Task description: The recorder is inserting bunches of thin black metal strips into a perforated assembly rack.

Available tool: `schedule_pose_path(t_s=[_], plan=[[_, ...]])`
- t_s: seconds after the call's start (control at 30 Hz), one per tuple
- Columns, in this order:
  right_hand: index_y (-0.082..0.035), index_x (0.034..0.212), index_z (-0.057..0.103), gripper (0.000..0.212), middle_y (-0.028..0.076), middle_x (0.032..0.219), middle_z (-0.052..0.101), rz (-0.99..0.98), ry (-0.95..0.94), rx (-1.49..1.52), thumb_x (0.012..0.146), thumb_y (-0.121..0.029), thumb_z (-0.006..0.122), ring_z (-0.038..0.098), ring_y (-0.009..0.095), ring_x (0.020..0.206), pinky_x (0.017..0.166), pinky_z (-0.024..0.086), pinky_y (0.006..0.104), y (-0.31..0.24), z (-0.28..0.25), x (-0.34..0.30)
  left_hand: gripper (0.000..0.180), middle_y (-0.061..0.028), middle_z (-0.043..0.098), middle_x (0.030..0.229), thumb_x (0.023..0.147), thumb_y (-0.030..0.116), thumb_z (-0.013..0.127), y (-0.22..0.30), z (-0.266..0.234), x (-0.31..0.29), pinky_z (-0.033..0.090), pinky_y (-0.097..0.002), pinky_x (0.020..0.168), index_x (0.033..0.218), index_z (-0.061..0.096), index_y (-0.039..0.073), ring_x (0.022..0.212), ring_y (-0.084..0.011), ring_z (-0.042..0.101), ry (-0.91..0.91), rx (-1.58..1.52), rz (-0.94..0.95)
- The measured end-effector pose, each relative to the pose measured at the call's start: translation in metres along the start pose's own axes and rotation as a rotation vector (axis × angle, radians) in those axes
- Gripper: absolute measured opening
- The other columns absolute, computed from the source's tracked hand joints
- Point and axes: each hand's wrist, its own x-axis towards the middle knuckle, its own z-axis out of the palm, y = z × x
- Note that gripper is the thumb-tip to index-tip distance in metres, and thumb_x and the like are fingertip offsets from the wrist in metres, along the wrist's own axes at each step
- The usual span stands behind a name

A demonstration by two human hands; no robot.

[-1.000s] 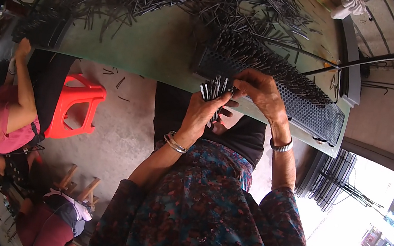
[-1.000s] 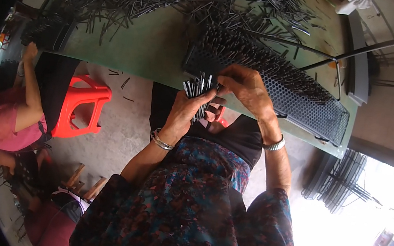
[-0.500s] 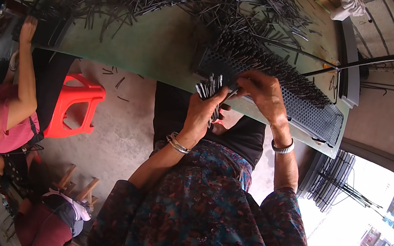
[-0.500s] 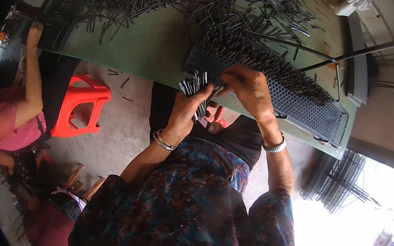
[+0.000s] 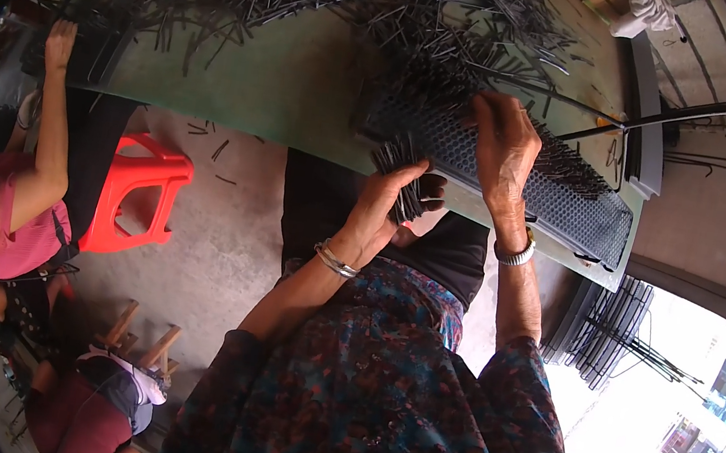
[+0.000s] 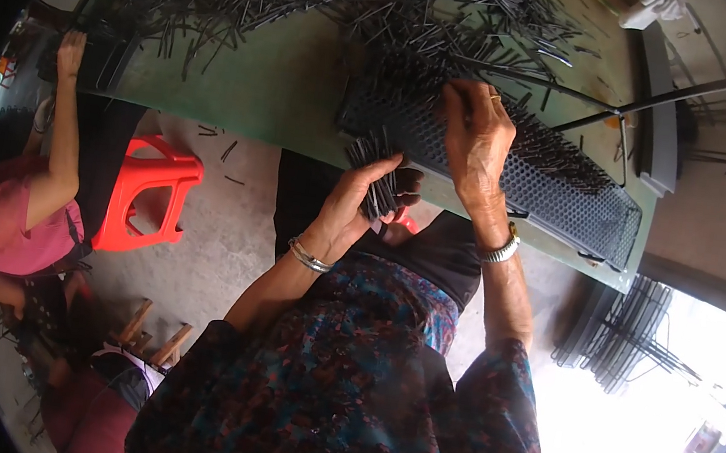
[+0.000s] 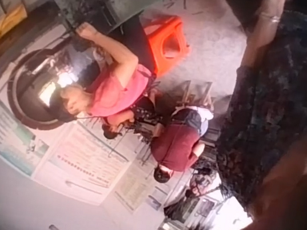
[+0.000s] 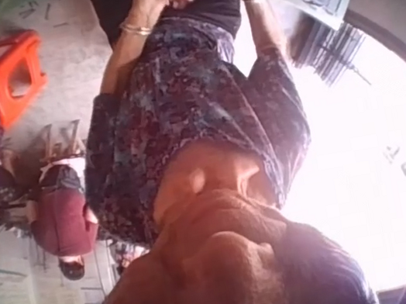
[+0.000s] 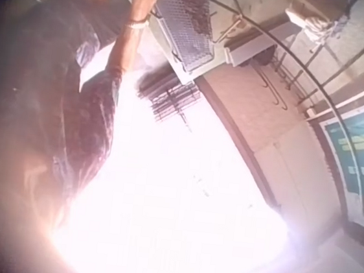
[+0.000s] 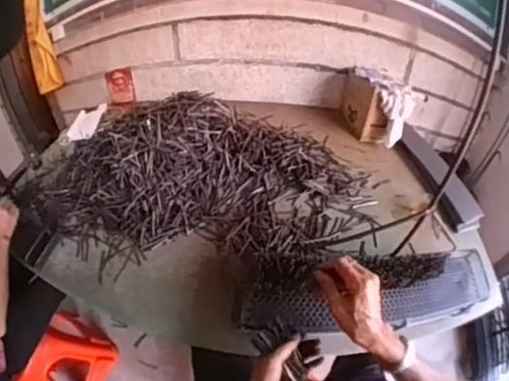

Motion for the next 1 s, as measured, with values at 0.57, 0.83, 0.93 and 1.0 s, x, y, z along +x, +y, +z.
schedule_pose_path(t_s=[0.57,0.83,0.93,1.0], plan=[[-0.002,0.095,0.064,0.007,0.008,0.079,0.066,-0.104,-0.002,-0.044,0.089,-0.004,0.061,0.067,0.020,0.071,0.066,0.051,0.0302,0.009,0.010,-0.005,0.021,-0.0143,0.069,0.094,0.096,0.024,0.060,-0.007,-0.005,0.003,0.059,-0.0389,0.076,0.103,0.062,0.004,0.085,-0.0234,0.069,-0.003,-0.093,-0.016],[0.000,0.095,0.064,0.007,0.010,0.080,0.066,-0.051,-0.045,-0.076,0.089,-0.003,0.062,0.068,0.021,0.070,0.063,0.051,0.0308,-0.006,0.005,-0.004,0.017,-0.0128,0.068,0.090,0.094,0.018,0.060,-0.010,-0.007,0.001,0.059,-0.0354,0.068,0.104,0.061,0.004,0.079,-0.0247,0.070,0.067,-0.091,0.053],[0.000,0.094,0.064,0.007,0.011,0.080,0.066,-0.049,-0.072,-0.091,0.089,-0.003,0.062,0.068,0.021,0.068,0.061,0.050,0.0308,-0.007,0.003,-0.002,0.012,-0.0109,0.067,0.086,0.092,0.013,0.062,-0.010,-0.004,0.000,0.060,-0.0365,0.066,0.099,0.062,0.004,0.074,-0.0232,0.069,0.078,-0.106,0.059],[0.000,0.094,0.064,0.007,0.011,0.080,0.066,-0.054,-0.085,-0.095,0.089,-0.003,0.062,0.069,0.021,0.067,0.060,0.050,0.0307,-0.003,0.001,0.001,0.011,-0.0099,0.066,0.085,0.092,0.013,0.062,-0.010,-0.001,-0.003,0.060,-0.0358,0.066,0.099,0.063,0.004,0.073,-0.0220,0.069,0.077,-0.089,0.065]])
